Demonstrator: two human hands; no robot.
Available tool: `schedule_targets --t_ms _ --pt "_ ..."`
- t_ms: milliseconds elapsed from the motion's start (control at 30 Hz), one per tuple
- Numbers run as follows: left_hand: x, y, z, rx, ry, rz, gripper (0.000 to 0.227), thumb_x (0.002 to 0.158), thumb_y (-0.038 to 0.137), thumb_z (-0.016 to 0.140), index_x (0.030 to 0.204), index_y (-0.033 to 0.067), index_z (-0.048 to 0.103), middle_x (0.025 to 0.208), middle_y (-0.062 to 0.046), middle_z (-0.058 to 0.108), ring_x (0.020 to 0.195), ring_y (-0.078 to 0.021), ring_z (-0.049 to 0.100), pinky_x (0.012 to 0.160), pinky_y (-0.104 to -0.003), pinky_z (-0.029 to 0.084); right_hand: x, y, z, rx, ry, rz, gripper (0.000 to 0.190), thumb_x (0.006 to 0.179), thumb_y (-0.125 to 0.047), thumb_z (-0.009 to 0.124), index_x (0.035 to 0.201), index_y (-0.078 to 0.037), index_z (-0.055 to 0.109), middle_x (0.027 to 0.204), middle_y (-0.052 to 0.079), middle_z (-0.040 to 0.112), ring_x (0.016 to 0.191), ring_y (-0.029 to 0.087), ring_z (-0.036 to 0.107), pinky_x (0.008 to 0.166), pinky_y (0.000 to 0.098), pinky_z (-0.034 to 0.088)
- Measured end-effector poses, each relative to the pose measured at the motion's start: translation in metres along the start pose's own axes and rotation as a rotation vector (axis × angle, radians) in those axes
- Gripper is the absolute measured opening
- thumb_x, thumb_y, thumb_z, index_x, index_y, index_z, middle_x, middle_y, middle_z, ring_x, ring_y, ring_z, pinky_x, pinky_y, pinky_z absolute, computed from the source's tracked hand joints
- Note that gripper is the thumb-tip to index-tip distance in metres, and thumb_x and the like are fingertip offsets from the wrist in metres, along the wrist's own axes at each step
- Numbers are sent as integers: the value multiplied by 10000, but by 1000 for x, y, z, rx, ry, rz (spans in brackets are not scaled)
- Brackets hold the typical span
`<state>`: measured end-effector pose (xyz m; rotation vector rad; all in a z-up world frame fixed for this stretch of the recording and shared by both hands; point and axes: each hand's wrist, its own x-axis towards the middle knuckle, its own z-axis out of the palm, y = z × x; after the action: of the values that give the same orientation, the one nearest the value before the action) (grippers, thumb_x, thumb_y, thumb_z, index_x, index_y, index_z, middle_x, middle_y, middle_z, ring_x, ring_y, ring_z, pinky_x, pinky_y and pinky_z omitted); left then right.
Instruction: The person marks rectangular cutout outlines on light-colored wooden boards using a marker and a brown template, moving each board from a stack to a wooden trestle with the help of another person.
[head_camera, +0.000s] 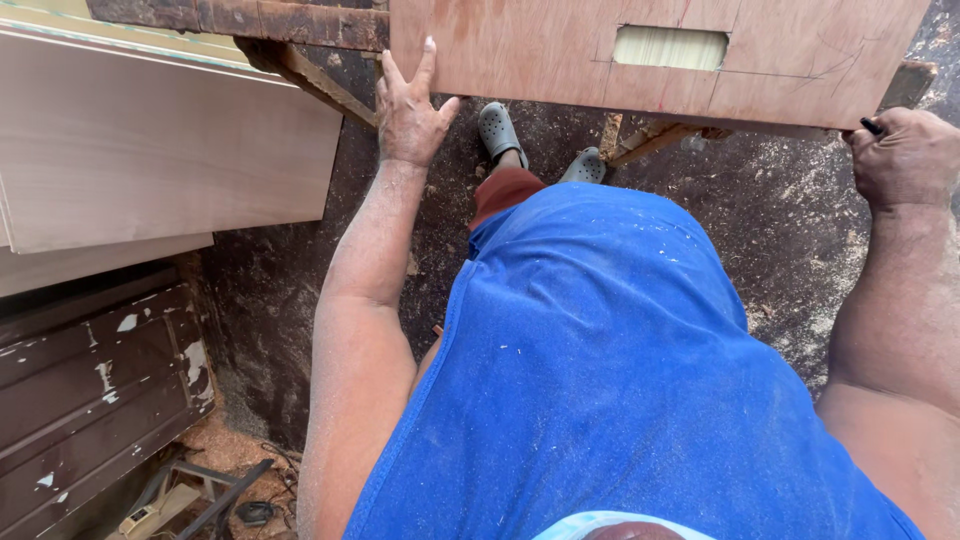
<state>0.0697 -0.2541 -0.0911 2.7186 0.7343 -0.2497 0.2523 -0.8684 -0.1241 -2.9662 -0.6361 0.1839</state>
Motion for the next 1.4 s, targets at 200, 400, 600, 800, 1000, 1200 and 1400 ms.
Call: schedule_targets --t_ms 200,400,600,800,1000,1200,1400 --pt "9 -4 9 73 175 165 1050 757 471 932 1594 249 339 1588 -369 98 1464 -552 173 1195 -651 279 -2 -6 -9 -41 11 -2 98 982 -172 771 1008 -79 793 857 72 728 745 165 697 710 314 589" --pt "24 2 -3 118 -61 357 931 852 376 898 1648 308 420 1715 -218 156 1548 -515 122 1134 -717 321 2 1 -3 -176 -53 16 248 1038 -340 758 929 -117 779 863 109 726 771 290 702 685 432 574" --pt "24 5 -15 80 -113 331 871 832 303 905 1609 291 513 1720 -221 194 1544 -501 113 1131 -728 314 1 -10 5 102 26 87 141 1025 -208 797 945 -98 761 913 77 727 808 206 691 740 381 591" --pt "25 6 -13 92 -108 312 858 825 296 912 1596 299 536 1732 -188 207 1564 -475 126 1142 -705 346 4 -4 9 153 6 101 122 1053 -193 788 969 -108 767 874 37 713 744 116 645 631 301 579" --pt "25 8 -14 83 -100 286 854 793 292 923 1568 310 565 1727 -166 226 1557 -460 147 1145 -689 355 -1 -7 17 98 49 92 211 1078 -202 814 908 -95 753 841 41 709 728 114 647 617 286 575" --pt "24 13 -18 83 -104 269 852 780 292 929 1552 320 570 1717 -158 237 1543 -461 147 1129 -696 360 7 -17 -1 143 25 112 101 1023 -181 793 958 -105 781 883 53 737 748 108 667 650 272 590" --pt "23 13 -12 92 -88 256 844 778 313 917 1544 326 563 1711 -150 229 1548 -422 143 1137 -715 320 21 -28 -24 265 -192 310 110 1047 -211 772 1029 -103 770 881 62 728 700 120 649 552 303 573"
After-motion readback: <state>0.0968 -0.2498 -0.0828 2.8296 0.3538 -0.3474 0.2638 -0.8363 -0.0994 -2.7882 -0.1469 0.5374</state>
